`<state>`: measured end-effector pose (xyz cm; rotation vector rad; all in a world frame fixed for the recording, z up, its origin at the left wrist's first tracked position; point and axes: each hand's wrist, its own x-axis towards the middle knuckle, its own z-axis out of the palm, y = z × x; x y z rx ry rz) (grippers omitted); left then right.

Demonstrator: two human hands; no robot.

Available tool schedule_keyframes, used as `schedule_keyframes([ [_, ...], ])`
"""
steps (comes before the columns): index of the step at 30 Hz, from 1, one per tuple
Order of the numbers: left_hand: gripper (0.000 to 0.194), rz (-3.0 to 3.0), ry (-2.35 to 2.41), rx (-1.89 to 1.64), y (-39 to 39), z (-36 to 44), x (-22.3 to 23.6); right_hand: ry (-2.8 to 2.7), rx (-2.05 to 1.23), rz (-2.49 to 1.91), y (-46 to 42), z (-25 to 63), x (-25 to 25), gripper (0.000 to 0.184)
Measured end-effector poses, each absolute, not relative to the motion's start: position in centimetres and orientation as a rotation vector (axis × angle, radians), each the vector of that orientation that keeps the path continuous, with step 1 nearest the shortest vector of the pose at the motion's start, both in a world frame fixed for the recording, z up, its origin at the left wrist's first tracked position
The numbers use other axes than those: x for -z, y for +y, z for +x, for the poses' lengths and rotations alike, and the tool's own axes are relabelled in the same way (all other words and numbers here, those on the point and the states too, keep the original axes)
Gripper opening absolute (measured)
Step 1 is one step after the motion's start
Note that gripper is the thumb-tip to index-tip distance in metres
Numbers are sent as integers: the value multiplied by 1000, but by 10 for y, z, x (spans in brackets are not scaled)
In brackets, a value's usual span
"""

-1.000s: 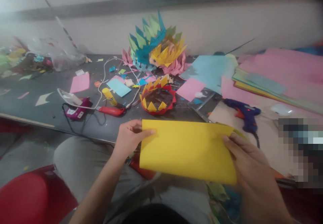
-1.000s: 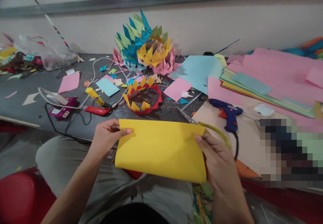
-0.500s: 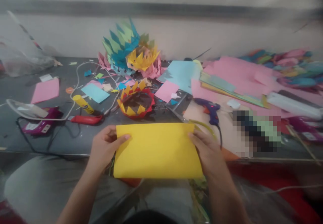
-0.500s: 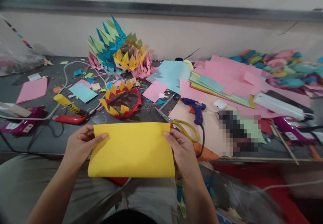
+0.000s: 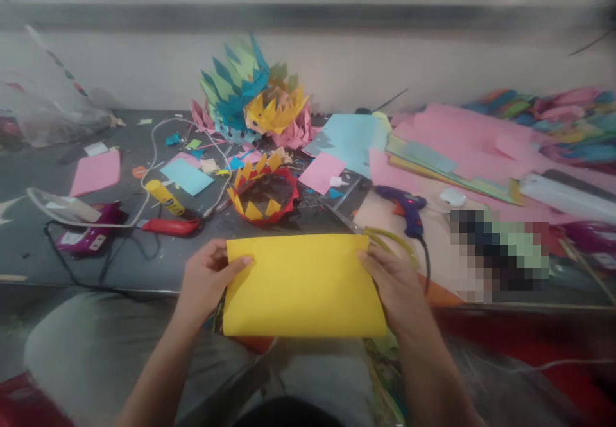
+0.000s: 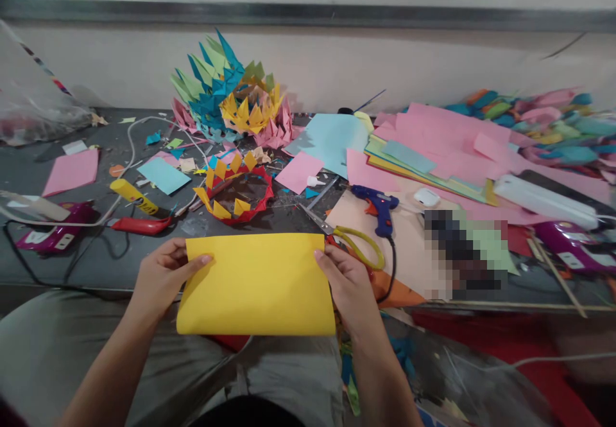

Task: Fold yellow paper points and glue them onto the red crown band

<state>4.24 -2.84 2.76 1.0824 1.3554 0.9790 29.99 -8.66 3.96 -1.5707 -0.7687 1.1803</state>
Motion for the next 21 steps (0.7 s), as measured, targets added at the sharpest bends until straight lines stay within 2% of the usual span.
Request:
schedule_keyframes([
  [5,45,1592,1556,-732,-29,41,-14,-1451,-769,-1872,-68,308,-34,27],
  [11,28,2361,1592,-278,-18,54,-21,-2129,-354,-2152,-30,312,-53,21],
  [21,31,2714,1584,167,13,76,-45,-2450,-80,-2267,21,300,-49,25],
])
